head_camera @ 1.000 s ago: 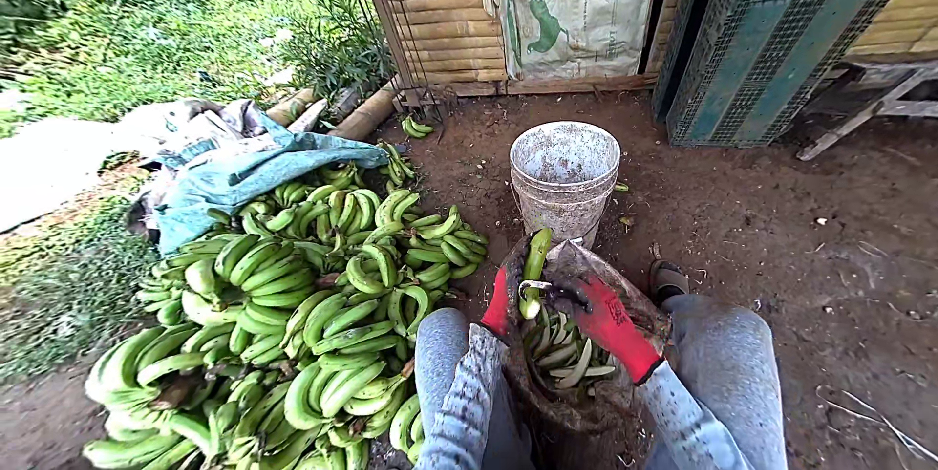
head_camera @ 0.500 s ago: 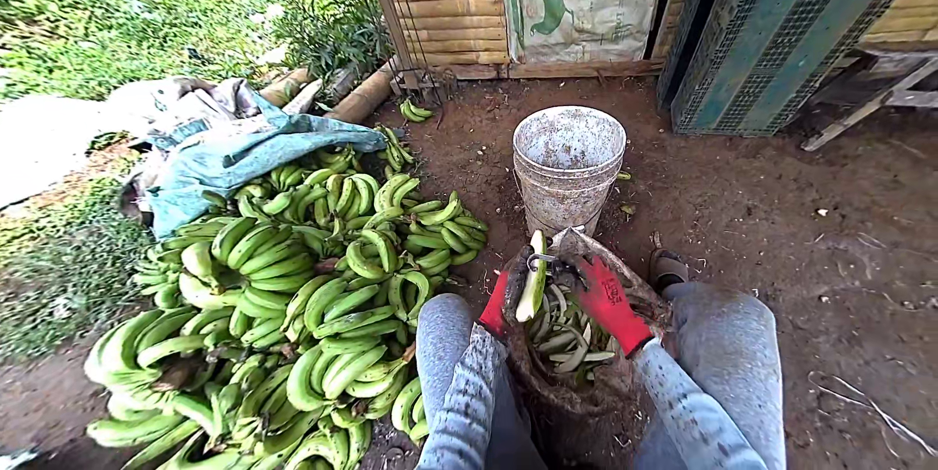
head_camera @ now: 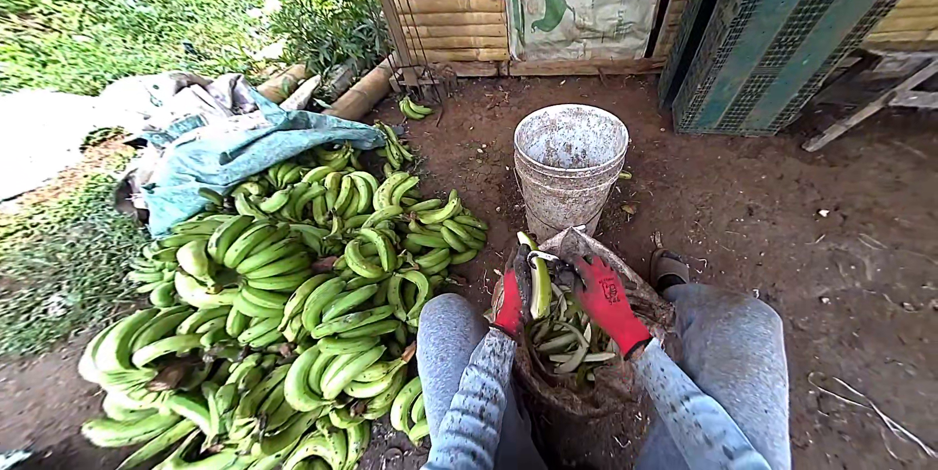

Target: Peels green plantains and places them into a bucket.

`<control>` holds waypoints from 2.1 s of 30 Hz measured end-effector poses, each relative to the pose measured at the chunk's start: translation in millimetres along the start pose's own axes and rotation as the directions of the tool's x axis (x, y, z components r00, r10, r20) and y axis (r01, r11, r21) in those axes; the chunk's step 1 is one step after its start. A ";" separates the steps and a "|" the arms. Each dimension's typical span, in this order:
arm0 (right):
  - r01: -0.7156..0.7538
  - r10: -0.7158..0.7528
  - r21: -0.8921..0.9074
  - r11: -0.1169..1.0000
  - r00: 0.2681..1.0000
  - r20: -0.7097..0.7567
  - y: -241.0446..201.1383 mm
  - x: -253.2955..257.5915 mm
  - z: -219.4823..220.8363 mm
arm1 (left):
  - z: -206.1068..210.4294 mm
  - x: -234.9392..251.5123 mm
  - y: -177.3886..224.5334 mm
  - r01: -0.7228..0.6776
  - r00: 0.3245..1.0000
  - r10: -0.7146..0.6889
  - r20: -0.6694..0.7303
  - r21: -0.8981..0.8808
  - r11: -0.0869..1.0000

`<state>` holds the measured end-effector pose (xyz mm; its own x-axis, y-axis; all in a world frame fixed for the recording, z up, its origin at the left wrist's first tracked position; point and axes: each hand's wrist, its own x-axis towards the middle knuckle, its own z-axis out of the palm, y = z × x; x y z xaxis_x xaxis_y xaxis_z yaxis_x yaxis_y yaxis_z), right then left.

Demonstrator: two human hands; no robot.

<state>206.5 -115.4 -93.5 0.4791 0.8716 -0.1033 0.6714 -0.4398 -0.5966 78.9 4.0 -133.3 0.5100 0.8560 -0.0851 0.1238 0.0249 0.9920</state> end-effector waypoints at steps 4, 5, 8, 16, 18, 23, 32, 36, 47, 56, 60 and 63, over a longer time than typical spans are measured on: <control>-0.152 0.152 0.044 0.987 0.988 -0.011 23.8 37.6 -6.8 | 2.6 -1.9 -9.7 -0.041 0.965 -0.073 0.251 0.420 0.906; -0.169 0.172 0.063 0.984 0.984 -0.037 26.2 36.8 -6.4 | 4.8 -3.8 -8.5 -0.021 0.968 -0.086 0.237 0.414 0.910; -0.013 0.026 0.133 0.991 0.995 -0.093 17.4 10.4 0.6 | -0.3 1.5 -7.0 0.071 0.997 -0.074 0.009 0.204 0.976; 0.189 -0.188 -0.003 0.982 0.980 -0.068 -10.1 -26.2 13.7 | 2.0 3.3 19.5 0.066 0.953 -0.205 -0.222 -0.508 0.859; 0.100 -0.099 0.020 0.995 0.995 -0.017 -11.0 -13.0 13.2 | 2.1 0.8 9.5 0.021 0.971 -0.063 -0.230 -0.179 0.984; -0.063 0.069 0.150 0.987 0.997 -0.038 20.6 27.3 22.1 | 14.2 -23.3 11.9 0.031 0.994 -0.067 0.089 0.355 0.934; 0.458 -0.444 0.185 0.870 0.889 -0.113 25.8 -22.2 14.6 | -8.6 7.1 13.0 0.359 0.933 -0.197 0.302 -0.822 0.441; 0.252 -0.249 0.076 0.965 0.967 -0.046 13.3 -12.7 14.5 | 0.9 -3.0 0.4 0.138 0.989 -0.082 0.125 -0.543 0.828; -0.143 0.143 0.133 0.981 0.990 0.007 25.0 14.9 44.9 | 17.3 -9.5 16.5 0.184 0.983 -0.157 -0.096 0.454 0.872; -0.118 0.170 0.276 0.954 0.970 -0.175 39.8 18.5 32.0 | 15.2 -5.9 -3.9 0.114 0.992 -0.112 -0.053 0.035 0.993; 0.105 -0.073 0.388 0.916 0.993 -0.097 38.1 2.6 14.5 | -4.3 4.5 -9.5 0.155 0.987 -0.160 0.020 -0.389 0.908; 0.245 -0.329 0.385 0.890 0.929 0.168 27.7 -11.7 -4.3 | -8.6 15.3 -1.3 0.309 0.951 -0.178 0.255 -0.723 0.618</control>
<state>222.0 -138.7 -105.4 0.1293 0.9910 -0.0339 0.4974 -0.0944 -0.8624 79.3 21.5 -135.1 0.6794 0.6777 -0.2812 -0.3813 0.6535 0.6538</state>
